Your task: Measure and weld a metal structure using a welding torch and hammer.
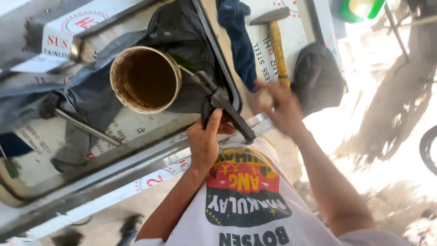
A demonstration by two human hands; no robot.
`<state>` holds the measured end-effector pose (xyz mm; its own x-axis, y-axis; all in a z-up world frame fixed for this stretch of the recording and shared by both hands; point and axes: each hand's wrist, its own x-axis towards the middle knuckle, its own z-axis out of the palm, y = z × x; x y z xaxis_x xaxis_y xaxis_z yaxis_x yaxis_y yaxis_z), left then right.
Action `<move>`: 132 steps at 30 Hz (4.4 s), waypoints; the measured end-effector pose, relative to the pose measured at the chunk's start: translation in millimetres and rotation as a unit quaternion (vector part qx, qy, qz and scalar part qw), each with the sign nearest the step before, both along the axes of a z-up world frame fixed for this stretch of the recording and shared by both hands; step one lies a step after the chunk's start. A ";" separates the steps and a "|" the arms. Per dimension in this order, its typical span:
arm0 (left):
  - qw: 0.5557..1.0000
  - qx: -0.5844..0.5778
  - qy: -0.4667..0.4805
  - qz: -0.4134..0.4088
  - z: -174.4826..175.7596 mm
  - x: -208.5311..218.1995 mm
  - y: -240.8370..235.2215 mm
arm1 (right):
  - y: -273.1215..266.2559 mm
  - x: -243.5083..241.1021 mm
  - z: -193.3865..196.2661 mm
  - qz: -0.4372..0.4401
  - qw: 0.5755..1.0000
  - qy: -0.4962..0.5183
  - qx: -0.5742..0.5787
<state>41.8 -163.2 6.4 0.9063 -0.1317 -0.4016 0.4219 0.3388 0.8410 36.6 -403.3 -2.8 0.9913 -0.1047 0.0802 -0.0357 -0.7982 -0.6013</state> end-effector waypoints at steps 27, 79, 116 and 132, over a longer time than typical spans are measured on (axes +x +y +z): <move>0.948 0.300 0.018 -0.107 -128.8 91.7 -69.2 | -8.2 1.1 24.9 -0.123 0.906 0.379 0.144; 0.996 0.053 0.036 -0.066 -100.7 38.2 -57.0 | 6.3 24.1 -5.1 0.087 0.982 0.164 -0.027; 0.986 0.035 0.087 -0.135 -100.7 34.3 -52.4 | 1.4 20.7 6.1 0.060 0.971 0.232 0.016; 0.979 0.111 -0.017 -0.172 -87.1 24.6 -43.0 | -4.3 -0.2 12.1 0.065 0.972 0.225 -0.017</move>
